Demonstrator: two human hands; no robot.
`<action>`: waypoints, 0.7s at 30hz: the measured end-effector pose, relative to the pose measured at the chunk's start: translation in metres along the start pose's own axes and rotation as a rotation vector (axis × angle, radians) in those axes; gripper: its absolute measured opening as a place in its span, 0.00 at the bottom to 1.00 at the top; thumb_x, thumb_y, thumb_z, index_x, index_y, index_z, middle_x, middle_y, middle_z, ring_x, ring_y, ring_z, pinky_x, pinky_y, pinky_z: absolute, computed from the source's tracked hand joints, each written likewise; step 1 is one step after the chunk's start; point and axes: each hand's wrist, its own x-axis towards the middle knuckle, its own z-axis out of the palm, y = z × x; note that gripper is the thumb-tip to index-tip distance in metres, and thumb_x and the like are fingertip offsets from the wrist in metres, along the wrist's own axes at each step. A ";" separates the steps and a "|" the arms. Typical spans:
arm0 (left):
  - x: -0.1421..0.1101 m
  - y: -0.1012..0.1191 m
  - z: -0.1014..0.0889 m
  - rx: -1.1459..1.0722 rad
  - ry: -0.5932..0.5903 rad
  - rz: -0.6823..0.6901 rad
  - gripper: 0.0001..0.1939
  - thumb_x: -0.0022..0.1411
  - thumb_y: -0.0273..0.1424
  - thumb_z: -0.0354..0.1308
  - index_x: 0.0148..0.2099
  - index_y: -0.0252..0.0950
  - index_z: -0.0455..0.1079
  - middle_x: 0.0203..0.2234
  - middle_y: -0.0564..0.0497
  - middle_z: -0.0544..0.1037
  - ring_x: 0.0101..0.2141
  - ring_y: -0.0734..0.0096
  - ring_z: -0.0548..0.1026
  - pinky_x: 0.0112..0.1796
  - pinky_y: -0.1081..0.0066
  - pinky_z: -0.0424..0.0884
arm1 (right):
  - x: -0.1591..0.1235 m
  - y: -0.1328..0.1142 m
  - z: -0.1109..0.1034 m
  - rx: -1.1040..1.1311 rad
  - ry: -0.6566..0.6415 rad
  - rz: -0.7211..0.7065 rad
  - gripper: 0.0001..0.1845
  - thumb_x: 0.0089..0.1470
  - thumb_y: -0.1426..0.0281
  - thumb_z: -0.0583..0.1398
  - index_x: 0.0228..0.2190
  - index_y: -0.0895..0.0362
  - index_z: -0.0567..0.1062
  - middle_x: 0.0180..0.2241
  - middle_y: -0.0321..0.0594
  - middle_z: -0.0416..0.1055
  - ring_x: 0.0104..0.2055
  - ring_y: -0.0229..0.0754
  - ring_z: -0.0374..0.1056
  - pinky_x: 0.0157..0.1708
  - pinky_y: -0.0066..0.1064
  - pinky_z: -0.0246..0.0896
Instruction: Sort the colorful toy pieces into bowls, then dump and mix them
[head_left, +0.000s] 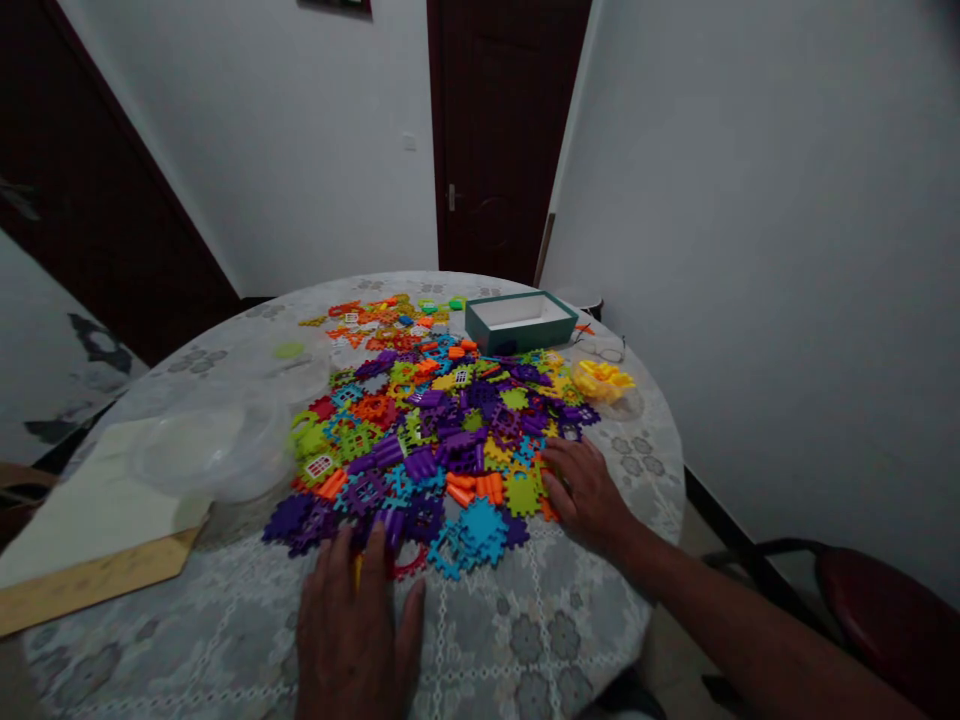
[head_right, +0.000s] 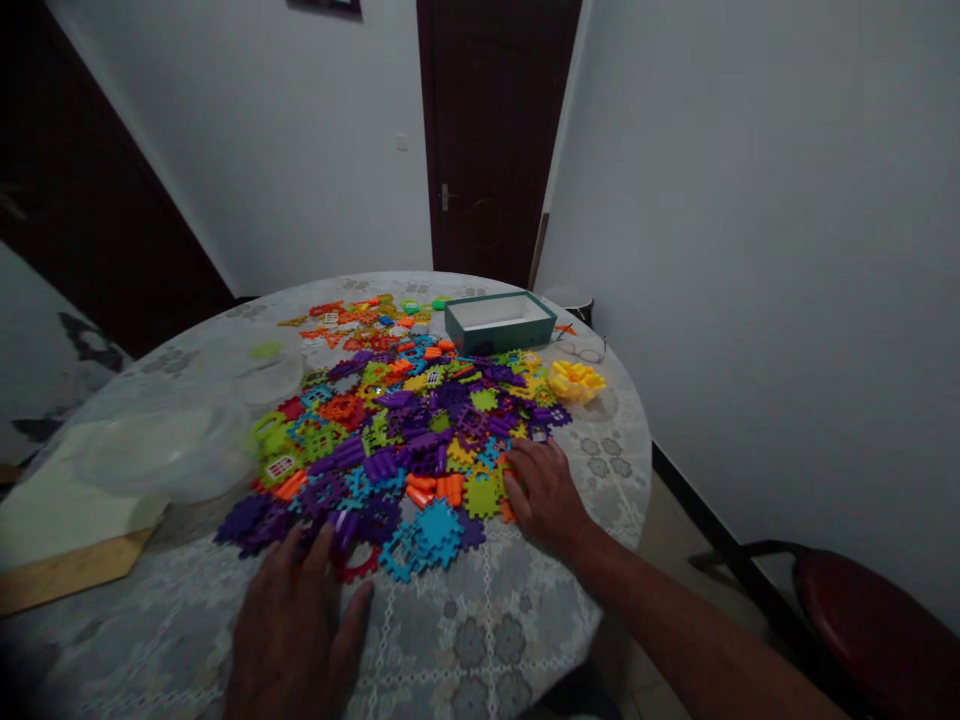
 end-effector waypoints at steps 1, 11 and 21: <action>0.000 0.000 0.000 -0.003 0.007 -0.002 0.37 0.72 0.38 0.59 0.77 0.37 0.52 0.71 0.28 0.59 0.71 0.30 0.60 0.65 0.33 0.64 | 0.001 0.000 -0.001 0.017 0.016 -0.002 0.16 0.72 0.69 0.56 0.57 0.56 0.74 0.59 0.52 0.75 0.63 0.53 0.69 0.72 0.59 0.46; -0.001 0.000 0.002 0.055 0.030 -0.029 0.33 0.73 0.38 0.59 0.75 0.37 0.56 0.70 0.30 0.62 0.71 0.31 0.60 0.65 0.34 0.65 | 0.001 0.002 -0.011 0.297 0.017 0.361 0.16 0.71 0.57 0.57 0.33 0.52 0.72 0.31 0.37 0.74 0.34 0.44 0.70 0.38 0.35 0.63; 0.003 -0.001 -0.003 0.045 0.053 0.012 0.28 0.72 0.36 0.61 0.70 0.38 0.62 0.67 0.33 0.67 0.68 0.36 0.65 0.64 0.36 0.68 | 0.012 0.007 -0.042 0.528 0.121 0.591 0.19 0.68 0.55 0.57 0.47 0.54 0.79 0.36 0.39 0.79 0.37 0.45 0.73 0.40 0.35 0.66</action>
